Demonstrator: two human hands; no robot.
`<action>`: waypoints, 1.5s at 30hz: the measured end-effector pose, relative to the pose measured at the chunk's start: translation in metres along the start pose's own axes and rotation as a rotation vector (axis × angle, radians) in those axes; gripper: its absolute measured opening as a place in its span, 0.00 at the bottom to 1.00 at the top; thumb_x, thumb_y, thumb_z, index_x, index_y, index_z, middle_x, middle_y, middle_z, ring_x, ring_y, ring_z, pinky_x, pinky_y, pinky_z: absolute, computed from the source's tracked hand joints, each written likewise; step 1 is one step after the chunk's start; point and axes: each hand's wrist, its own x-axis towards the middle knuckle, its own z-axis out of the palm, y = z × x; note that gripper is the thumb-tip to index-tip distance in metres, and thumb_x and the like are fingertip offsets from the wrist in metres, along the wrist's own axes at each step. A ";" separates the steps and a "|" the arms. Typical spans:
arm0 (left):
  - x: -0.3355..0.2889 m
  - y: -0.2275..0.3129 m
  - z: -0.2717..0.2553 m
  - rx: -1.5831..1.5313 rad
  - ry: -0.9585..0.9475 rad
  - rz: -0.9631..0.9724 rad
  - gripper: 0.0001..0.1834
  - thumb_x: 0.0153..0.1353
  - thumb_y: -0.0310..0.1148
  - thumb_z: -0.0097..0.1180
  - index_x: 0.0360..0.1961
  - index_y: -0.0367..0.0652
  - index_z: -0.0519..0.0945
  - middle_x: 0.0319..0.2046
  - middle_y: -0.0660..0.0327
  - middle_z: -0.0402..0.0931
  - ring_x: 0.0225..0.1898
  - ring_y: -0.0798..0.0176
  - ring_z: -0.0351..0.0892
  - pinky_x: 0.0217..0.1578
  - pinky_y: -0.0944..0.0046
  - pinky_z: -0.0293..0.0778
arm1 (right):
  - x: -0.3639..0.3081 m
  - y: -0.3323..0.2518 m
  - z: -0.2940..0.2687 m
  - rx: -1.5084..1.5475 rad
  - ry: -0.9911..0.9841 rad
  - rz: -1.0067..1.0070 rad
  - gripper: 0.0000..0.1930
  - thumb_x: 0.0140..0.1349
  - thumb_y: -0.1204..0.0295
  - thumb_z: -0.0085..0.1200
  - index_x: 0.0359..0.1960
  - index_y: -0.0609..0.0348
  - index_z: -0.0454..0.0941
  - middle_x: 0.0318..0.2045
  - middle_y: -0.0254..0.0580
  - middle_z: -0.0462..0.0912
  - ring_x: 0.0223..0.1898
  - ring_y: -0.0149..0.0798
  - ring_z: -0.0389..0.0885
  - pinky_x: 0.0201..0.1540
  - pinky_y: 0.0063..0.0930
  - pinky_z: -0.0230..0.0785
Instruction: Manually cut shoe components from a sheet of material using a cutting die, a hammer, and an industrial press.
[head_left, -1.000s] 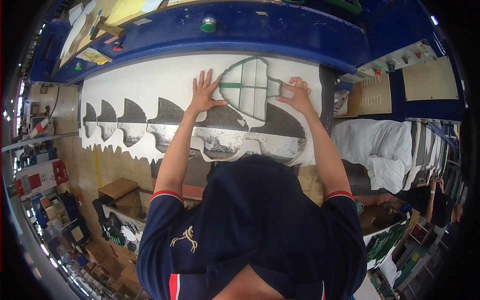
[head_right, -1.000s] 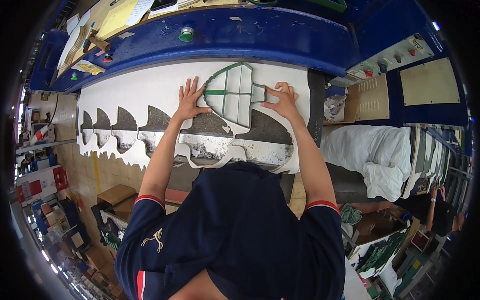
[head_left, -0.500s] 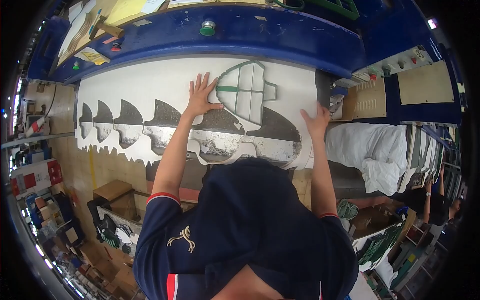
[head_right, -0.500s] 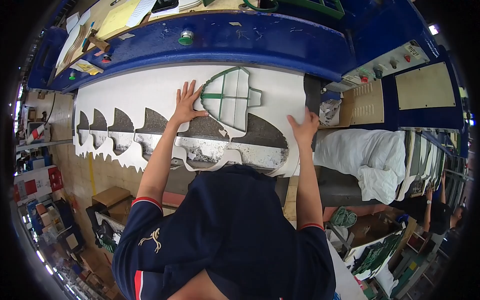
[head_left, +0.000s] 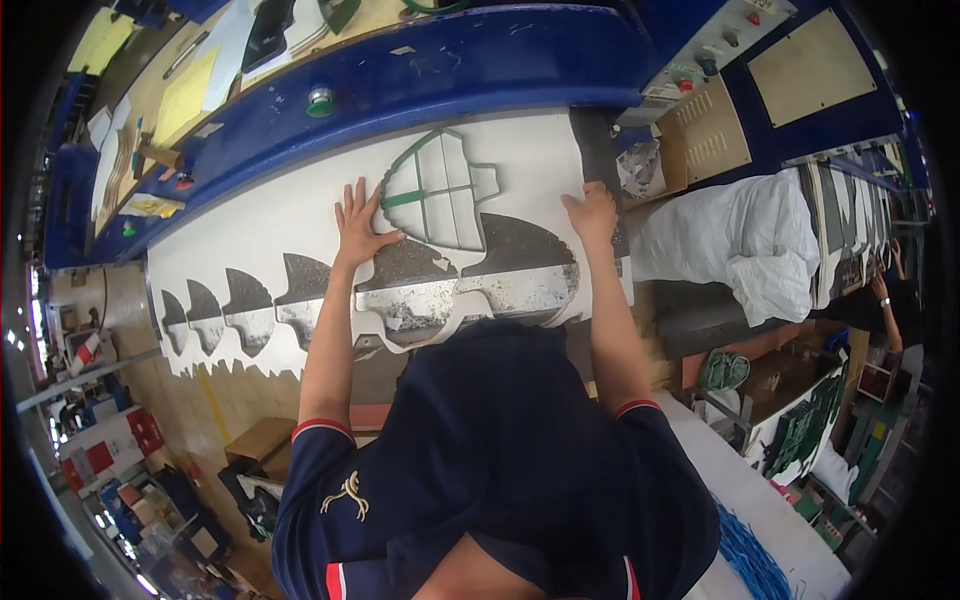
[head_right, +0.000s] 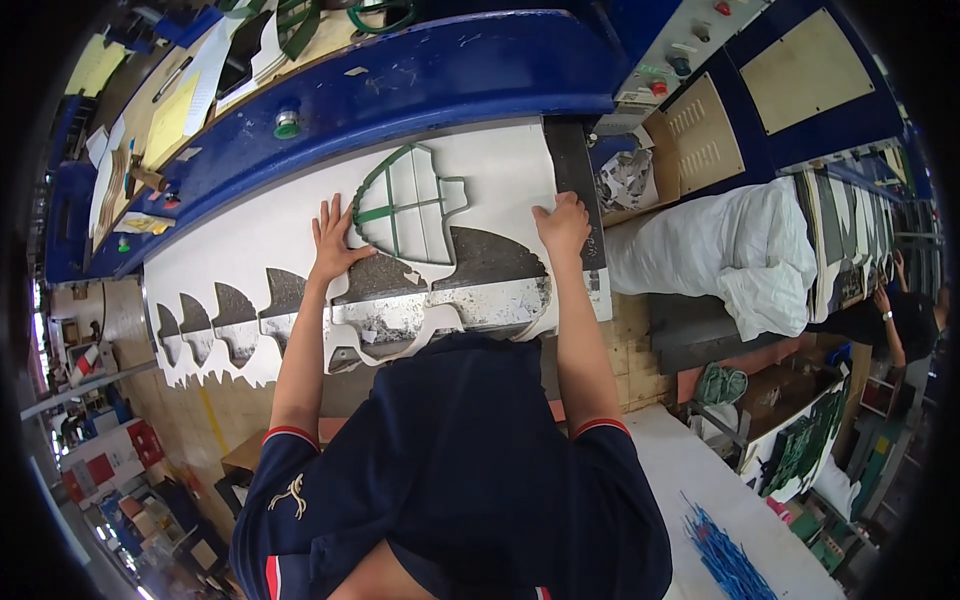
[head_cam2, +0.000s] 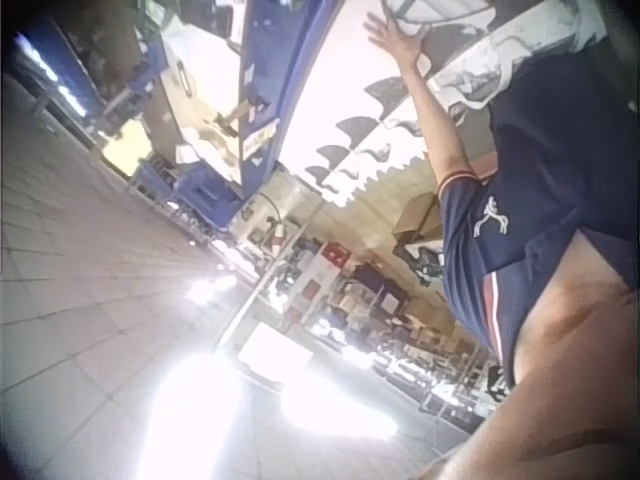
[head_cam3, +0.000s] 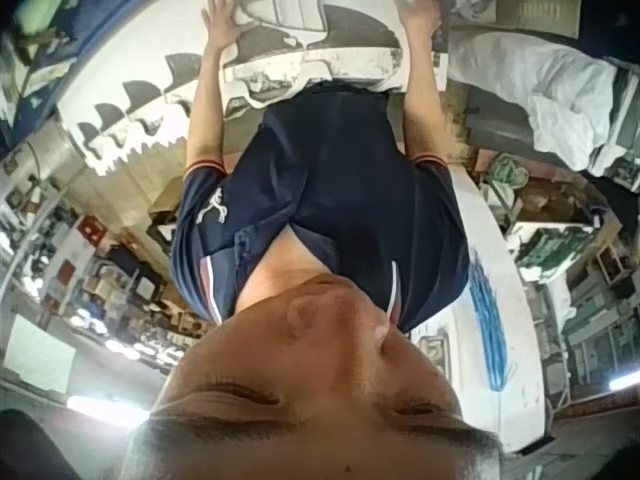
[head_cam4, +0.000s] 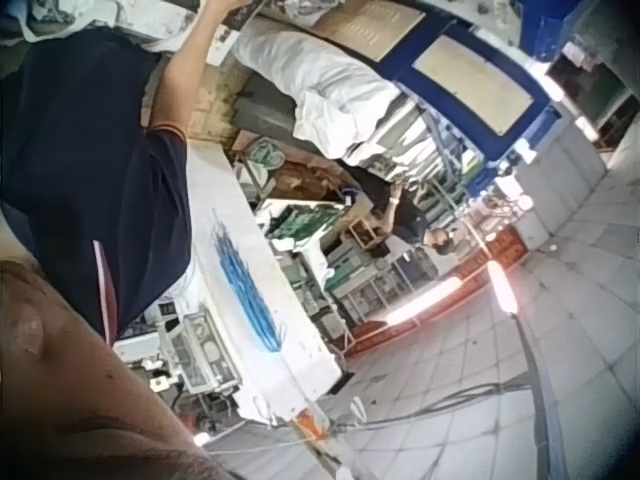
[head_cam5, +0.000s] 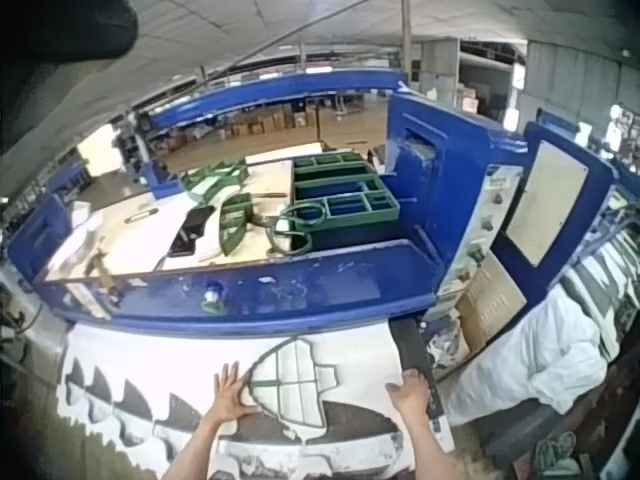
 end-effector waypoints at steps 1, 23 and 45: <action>0.000 0.000 0.000 0.008 -0.005 0.010 0.59 0.38 0.59 0.74 0.72 0.50 0.62 0.76 0.52 0.40 0.77 0.43 0.31 0.70 0.35 0.29 | 0.003 0.006 0.003 0.094 -0.048 0.005 0.19 0.53 0.63 0.63 0.43 0.59 0.75 0.41 0.48 0.82 0.46 0.56 0.80 0.50 0.52 0.71; -0.002 -0.001 0.003 -0.032 0.028 -0.006 0.58 0.38 0.66 0.70 0.72 0.62 0.61 0.76 0.53 0.39 0.77 0.45 0.29 0.71 0.37 0.26 | -0.009 -0.047 0.053 0.067 -0.292 -0.696 0.34 0.54 0.63 0.67 0.65 0.52 0.70 0.56 0.41 0.67 0.57 0.48 0.66 0.58 0.48 0.58; -0.006 0.005 0.000 -0.010 0.047 -0.009 0.59 0.40 0.69 0.65 0.74 0.68 0.56 0.76 0.54 0.40 0.77 0.43 0.30 0.70 0.32 0.30 | -0.003 -0.052 0.056 0.057 -0.265 -0.711 0.28 0.55 0.61 0.67 0.56 0.60 0.77 0.52 0.43 0.71 0.56 0.47 0.68 0.58 0.44 0.57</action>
